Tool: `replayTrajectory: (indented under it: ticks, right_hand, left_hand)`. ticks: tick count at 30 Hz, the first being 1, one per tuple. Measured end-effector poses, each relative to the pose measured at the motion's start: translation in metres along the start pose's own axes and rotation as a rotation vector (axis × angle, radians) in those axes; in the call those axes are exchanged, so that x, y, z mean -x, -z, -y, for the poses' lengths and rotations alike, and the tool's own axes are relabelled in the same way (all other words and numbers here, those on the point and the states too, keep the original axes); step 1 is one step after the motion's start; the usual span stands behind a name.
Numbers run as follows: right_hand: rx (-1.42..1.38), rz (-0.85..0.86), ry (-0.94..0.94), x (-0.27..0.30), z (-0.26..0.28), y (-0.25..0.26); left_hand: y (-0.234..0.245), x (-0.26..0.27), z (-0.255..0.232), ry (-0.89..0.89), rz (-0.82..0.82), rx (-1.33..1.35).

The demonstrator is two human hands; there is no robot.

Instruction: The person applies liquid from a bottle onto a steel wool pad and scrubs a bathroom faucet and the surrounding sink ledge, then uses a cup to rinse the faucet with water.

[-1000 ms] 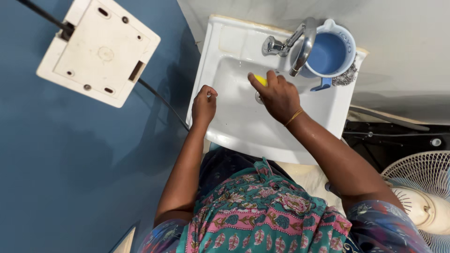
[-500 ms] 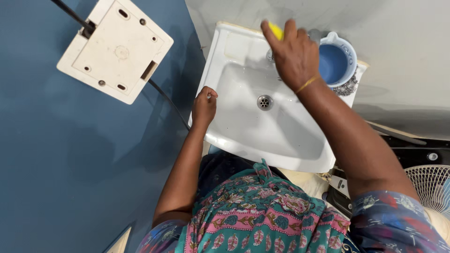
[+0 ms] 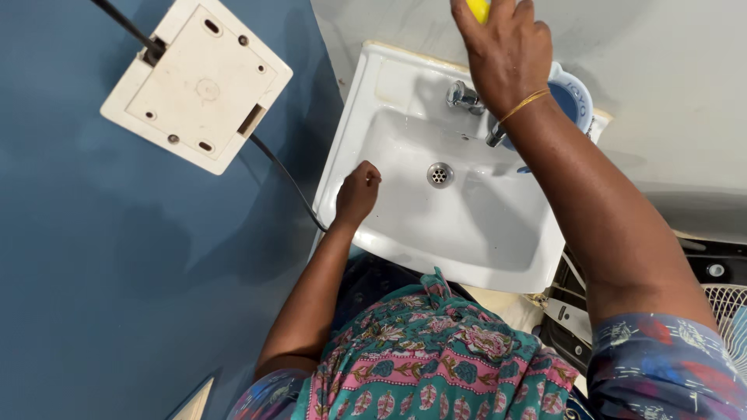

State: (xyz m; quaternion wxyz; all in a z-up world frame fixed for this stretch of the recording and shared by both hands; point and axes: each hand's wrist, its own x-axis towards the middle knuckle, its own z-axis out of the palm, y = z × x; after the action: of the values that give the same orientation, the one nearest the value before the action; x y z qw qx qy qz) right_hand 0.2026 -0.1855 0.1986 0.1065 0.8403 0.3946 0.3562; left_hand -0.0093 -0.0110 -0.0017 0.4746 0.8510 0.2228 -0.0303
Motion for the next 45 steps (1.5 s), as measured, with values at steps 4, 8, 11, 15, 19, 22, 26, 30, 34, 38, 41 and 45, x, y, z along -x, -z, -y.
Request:
replayTrajectory:
  ticks: [4,8,11,15,19,22,26,30,34,38,41,45]
  right_hand:
    - [-0.032,0.048,-0.025,0.006,-0.008,0.001]
    - [0.016,0.037,-0.036,0.013,-0.018,0.004]
    - [0.006,0.056,-0.043,0.019,-0.025,0.005]
    - [0.022,0.051,-0.055,0.022,-0.026,0.004]
    - [0.053,0.03,-0.029,0.024,-0.028,0.003]
    - [0.032,0.006,-0.013,0.024,-0.029,0.002]
    - [0.032,-0.03,0.008,0.018,-0.03,0.001]
    - [0.066,-0.069,0.05,0.008,-0.037,0.001]
    - [-0.121,-0.089,0.048,0.008,-0.047,0.003]
    - [-0.138,-0.078,0.018,0.015,-0.058,0.003]
    - [-0.058,-0.044,0.004,0.024,-0.066,0.011]
    - [0.064,-0.104,-0.014,0.036,-0.07,0.024]
  left_hand:
    - [-0.008,0.008,-0.002,-0.038,0.061,0.002]
    - [-0.02,0.02,-0.008,-0.068,0.116,-0.075]
    - [-0.029,0.025,-0.012,-0.081,0.15,-0.097]
    - [-0.041,0.03,-0.012,-0.082,0.167,-0.114]
    - [-0.05,0.033,-0.013,-0.092,0.192,-0.128]
    - [-0.054,0.037,-0.016,-0.063,0.204,-0.134]
    - [-0.055,0.039,-0.015,-0.055,0.218,-0.155]
    - [-0.054,0.038,-0.013,-0.071,0.202,-0.16]
    - [-0.049,0.038,-0.011,-0.077,0.181,-0.143]
    - [-0.045,0.038,-0.011,-0.084,0.171,-0.146]
    - [-0.043,0.035,-0.011,-0.067,0.189,-0.171]
    - [-0.039,0.033,-0.013,-0.057,0.187,-0.143]
